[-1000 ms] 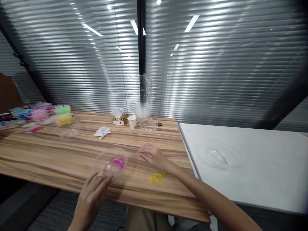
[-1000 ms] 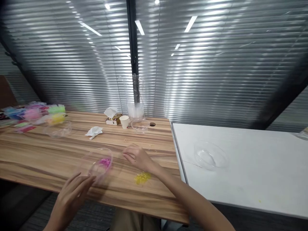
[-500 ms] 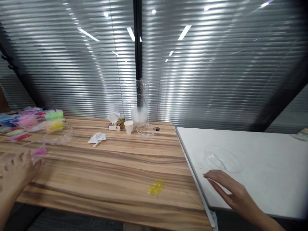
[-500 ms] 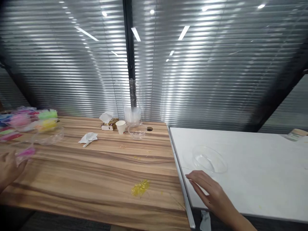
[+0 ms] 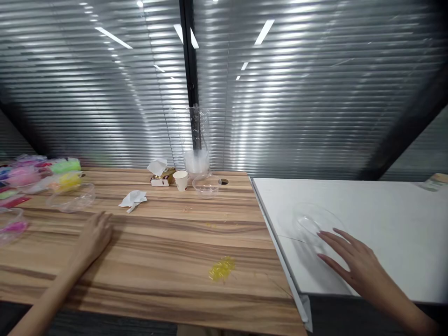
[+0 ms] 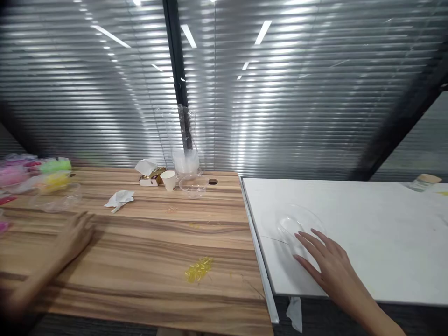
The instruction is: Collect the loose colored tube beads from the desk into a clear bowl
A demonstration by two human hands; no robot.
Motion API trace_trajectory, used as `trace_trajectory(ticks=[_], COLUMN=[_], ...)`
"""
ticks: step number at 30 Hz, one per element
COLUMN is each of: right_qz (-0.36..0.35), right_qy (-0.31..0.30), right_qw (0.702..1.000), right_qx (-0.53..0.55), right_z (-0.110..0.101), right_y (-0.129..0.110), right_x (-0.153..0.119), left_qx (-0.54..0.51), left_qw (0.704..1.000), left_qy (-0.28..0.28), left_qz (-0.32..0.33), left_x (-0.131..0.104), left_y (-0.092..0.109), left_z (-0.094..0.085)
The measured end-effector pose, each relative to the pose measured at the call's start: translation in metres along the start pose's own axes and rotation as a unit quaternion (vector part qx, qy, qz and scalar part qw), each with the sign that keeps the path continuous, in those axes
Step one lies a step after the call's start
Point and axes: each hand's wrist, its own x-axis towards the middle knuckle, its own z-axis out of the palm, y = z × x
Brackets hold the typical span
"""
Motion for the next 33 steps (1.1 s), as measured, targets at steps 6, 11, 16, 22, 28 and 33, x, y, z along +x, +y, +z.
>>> trace_trajectory(ticks=[6,11,16,22,28,33], right_qz=[0.028,0.013,0.005,0.022,0.065,0.111], right_qy=[-0.006,0.005,0.023,0.029,0.021,-0.071], right_qw=[0.999,0.999,0.995,0.997,0.998,0.991], right_qx=[-0.014,0.032,0.101,0.069,0.009,-0.035], right_z=[0.020,0.027,0.024,0.016,-0.002,0.001], right_y=[0.012,0.018,0.011,-0.013,-0.057,-0.073], right_x=[-0.006,-0.001,0.004,0.021,0.052,0.058], left_qx=[-0.157,-0.179,-0.202,-0.298,-0.357,-0.412], left_qw=[0.974,0.962,0.955,0.921,0.895,0.870], left_qy=[-0.117,-0.178,-0.194,-0.199,-0.202,-0.219], left_qz=[0.113,0.101,0.099,0.152,0.176,0.156], left_x=[0.044,0.077,0.096,0.102,0.109,0.119], left_y=[0.133,0.200,0.228,0.256,0.280,0.291], left_z=[0.039,0.066,0.079,0.075,0.076,0.082])
